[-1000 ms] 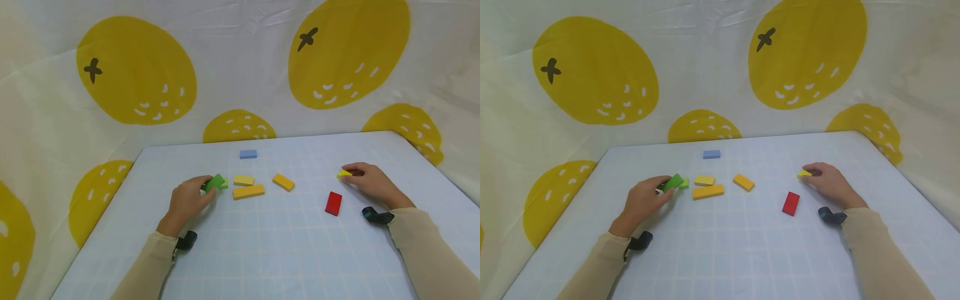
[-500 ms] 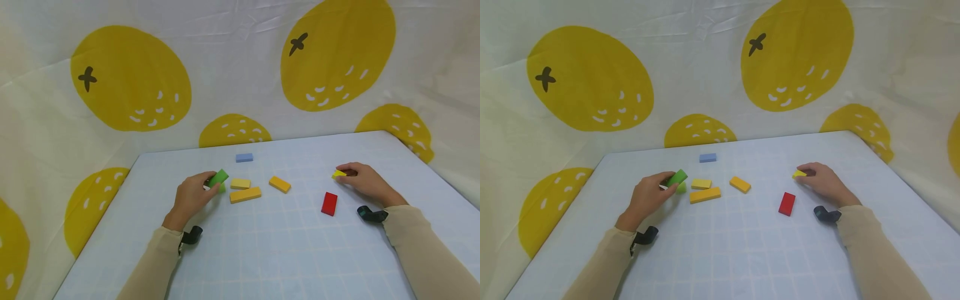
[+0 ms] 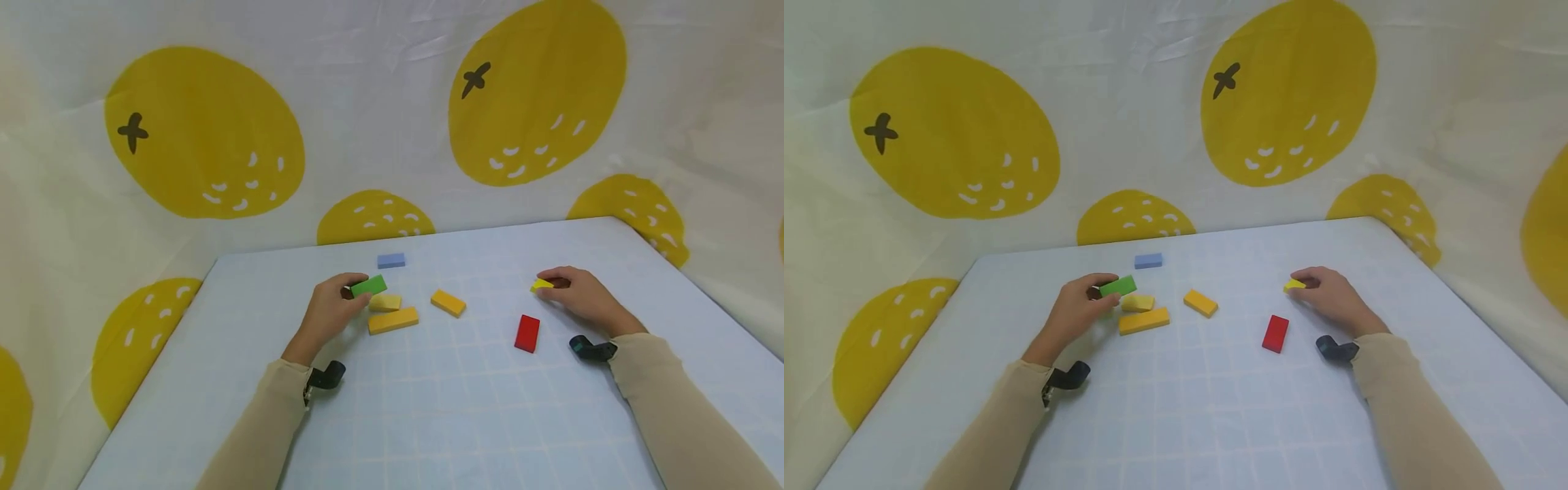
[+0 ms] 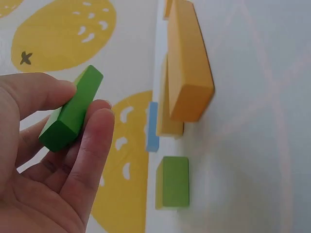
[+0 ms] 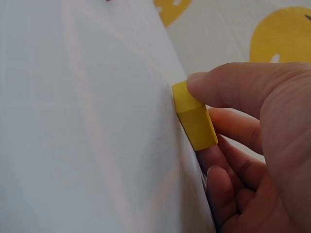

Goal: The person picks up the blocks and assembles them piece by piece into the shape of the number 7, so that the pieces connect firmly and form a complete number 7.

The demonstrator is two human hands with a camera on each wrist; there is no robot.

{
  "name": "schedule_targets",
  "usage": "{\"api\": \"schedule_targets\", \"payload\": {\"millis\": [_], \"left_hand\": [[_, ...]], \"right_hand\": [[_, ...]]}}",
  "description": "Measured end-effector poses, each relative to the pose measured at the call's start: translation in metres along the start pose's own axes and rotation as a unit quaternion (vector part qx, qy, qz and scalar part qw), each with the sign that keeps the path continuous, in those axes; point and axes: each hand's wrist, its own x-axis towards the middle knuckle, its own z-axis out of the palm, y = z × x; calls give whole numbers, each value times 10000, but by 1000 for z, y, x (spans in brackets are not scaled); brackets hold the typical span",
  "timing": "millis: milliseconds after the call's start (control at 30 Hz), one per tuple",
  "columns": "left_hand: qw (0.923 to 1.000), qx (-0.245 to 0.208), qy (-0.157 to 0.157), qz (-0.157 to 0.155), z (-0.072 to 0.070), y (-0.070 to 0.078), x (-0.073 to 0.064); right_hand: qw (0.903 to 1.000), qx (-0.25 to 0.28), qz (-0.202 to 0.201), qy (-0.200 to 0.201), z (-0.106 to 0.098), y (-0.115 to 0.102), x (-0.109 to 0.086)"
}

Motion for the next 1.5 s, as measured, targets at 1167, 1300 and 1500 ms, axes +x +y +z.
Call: {"api": "schedule_targets", "payload": {"millis": [1167,1300,1500], "left_hand": [[9734,-1884,-955,-887,15,10,51],[9761,-1687,-952,-984,20,10,56],[9783,-1602,-896,-958,27,10,66]], "right_hand": [[9999,112,89,56,2,1,1],[9998,134,137,67,2,3,2],[9996,219,183,60,3,4,4]]}}
